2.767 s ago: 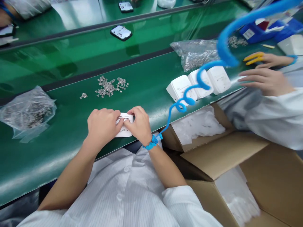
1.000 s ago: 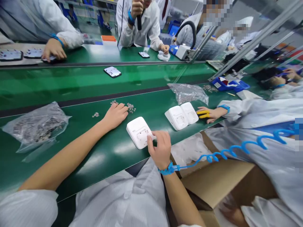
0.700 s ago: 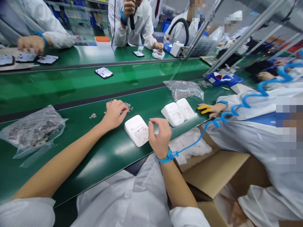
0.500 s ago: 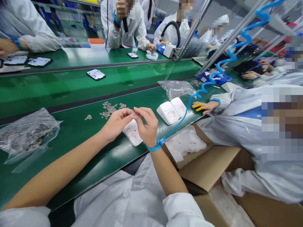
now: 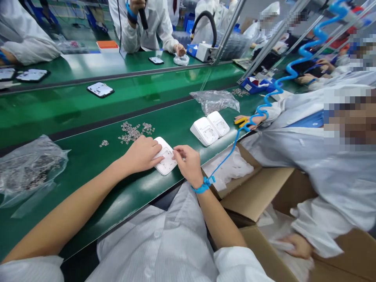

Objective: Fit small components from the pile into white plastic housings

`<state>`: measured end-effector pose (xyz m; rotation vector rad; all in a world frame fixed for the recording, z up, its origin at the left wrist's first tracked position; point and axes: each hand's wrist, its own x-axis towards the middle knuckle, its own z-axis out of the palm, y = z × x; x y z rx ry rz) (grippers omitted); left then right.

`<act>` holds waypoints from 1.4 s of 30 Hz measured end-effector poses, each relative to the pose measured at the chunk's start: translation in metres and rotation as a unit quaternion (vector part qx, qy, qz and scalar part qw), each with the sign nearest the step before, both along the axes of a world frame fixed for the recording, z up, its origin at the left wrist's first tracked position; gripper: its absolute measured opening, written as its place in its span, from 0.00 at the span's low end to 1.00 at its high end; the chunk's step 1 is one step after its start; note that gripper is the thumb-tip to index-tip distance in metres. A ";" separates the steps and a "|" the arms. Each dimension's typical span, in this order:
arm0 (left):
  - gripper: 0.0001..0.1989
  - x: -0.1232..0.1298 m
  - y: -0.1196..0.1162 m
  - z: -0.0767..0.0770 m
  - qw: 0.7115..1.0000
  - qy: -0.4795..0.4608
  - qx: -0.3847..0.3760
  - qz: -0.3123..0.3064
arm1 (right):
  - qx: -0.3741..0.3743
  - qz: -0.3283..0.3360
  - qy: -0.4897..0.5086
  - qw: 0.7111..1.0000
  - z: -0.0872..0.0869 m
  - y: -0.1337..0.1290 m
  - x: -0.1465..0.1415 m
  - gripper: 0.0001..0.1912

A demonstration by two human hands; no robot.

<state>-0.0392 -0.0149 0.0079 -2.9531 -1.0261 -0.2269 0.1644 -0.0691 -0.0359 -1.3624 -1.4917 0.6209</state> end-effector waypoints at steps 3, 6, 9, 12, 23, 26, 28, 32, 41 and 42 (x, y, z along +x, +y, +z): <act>0.18 -0.004 -0.018 0.007 0.999 0.040 -0.008 0.007 | 0.003 0.021 -0.044 0.999 0.005 -0.015 -0.004 0.05; 0.19 -0.011 -0.044 0.015 0.997 0.055 -0.043 0.019 | 0.016 0.057 -0.117 0.991 0.012 -0.024 -0.014 0.05; 0.17 -0.018 -0.069 0.017 0.996 0.048 -0.060 0.052 | 0.021 0.093 -0.158 0.983 0.014 -0.028 -0.020 0.05; 0.14 -0.018 -0.084 0.012 0.997 0.023 -0.041 0.069 | 0.024 0.124 -0.162 0.979 0.011 -0.030 -0.022 0.04; 0.10 -0.018 -0.083 0.006 0.994 -0.033 -0.048 0.090 | -0.045 0.158 -0.130 0.978 0.007 -0.011 -0.021 0.07; 0.09 -0.018 -0.082 0.006 0.993 -0.029 -0.056 0.097 | -0.026 0.155 -0.106 0.982 0.002 -0.013 -0.019 0.08; 0.09 -0.018 -0.083 0.005 0.994 -0.024 -0.049 0.090 | 0.016 0.136 -0.081 0.987 -0.004 -0.022 -0.018 0.07; 0.12 -0.014 -0.085 0.005 0.997 -0.003 -0.009 0.073 | 0.100 0.091 -0.094 0.986 -0.014 -0.045 -0.018 0.06; 0.13 -0.010 -0.089 0.006 0.997 0.023 0.040 0.067 | 0.158 0.110 -0.150 0.970 -0.028 -0.059 -0.014 0.23; 0.13 -0.010 -0.089 0.006 0.997 0.023 0.046 0.064 | 0.156 0.112 -0.153 0.969 -0.028 -0.059 -0.013 0.23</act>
